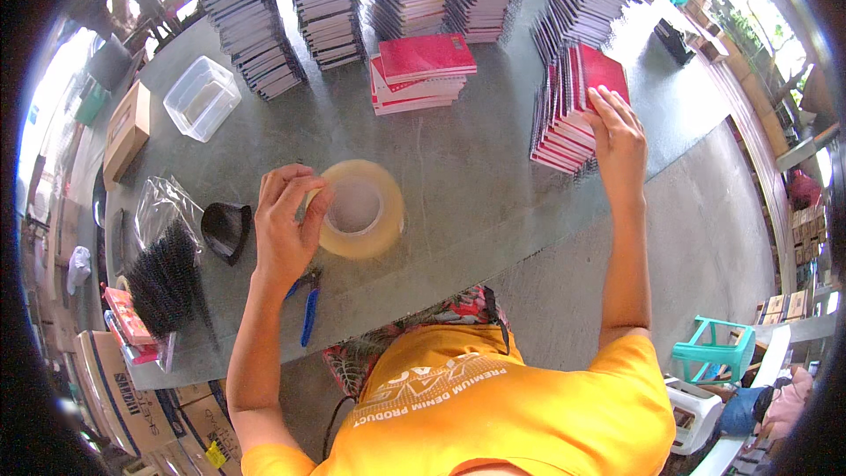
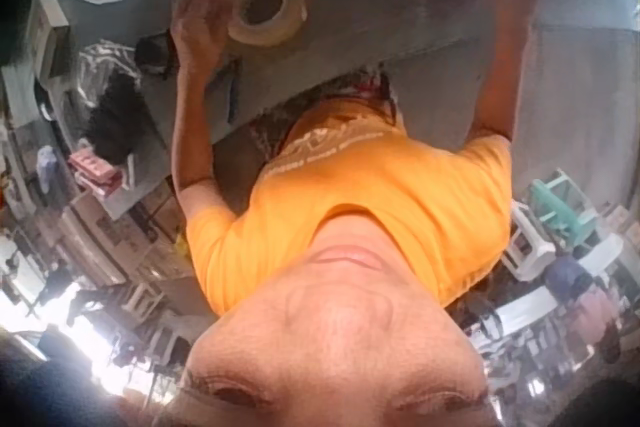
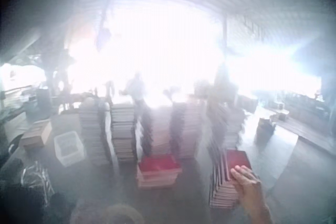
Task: The person binds notebooks by threading a plastic coil through the pre-punched holes of a notebook, aligning the pages, and using a tool to trim the ends of the coil.
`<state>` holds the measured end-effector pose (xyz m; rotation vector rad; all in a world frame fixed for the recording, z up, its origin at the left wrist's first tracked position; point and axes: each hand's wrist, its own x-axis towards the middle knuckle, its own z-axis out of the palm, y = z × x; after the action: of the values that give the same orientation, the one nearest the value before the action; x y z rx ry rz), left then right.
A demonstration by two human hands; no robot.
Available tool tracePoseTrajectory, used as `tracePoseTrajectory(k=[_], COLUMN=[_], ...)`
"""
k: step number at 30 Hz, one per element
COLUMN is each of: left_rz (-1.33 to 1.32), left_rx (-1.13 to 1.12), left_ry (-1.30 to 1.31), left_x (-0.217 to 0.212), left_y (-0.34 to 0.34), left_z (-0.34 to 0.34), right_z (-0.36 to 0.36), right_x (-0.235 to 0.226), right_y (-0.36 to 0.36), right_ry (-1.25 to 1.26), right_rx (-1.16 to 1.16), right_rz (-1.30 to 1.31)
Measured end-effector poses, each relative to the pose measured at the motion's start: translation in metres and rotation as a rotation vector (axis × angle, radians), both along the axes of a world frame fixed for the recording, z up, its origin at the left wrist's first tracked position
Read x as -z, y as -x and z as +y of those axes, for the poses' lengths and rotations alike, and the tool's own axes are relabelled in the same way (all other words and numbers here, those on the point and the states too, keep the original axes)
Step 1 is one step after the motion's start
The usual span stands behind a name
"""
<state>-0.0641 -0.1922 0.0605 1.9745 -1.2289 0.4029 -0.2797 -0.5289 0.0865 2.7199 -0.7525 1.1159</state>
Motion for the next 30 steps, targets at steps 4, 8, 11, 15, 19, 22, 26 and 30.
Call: tracePoseTrajectory(k=[4,8,11,15,19,22,26,30], left_rz=[-0.059,0.082,0.219,0.187,0.256,0.374,0.525,0.422], left_rx=[-0.028,-0.14,-0.296,-0.438,-0.399,-0.467,-0.434,-0.233], left_ry=[-0.026,-0.129,-0.282,-0.483,-0.501,-0.311,0.148,0.538], left_x=[0.0,0.012,0.039,0.071,0.084,0.075,0.045,-0.016], left_y=[-0.003,-0.008,-0.019,-0.017,-0.02,-0.011,-0.014,-0.018], left_z=[0.008,0.05,0.09,0.09,0.096,0.109,0.117,0.081], right_z=[0.005,0.011,0.024,0.055,0.034,0.032,0.04,0.098], right_x=[-0.002,-0.013,-0.017,-0.001,0.065,0.064,0.03,-0.022], right_y=[-0.007,-0.01,-0.031,-0.12,-0.195,-0.188,-0.168,-0.145], right_ry=[-0.012,-0.099,0.148,-0.073,0.062,-0.082,-0.173,-0.341], right_rx=[0.022,0.043,-0.064,-0.534,-0.448,-0.488,-0.581,-0.669], right_rz=[0.029,0.075,-0.005,-0.158,0.019,0.054,0.03,-0.027])
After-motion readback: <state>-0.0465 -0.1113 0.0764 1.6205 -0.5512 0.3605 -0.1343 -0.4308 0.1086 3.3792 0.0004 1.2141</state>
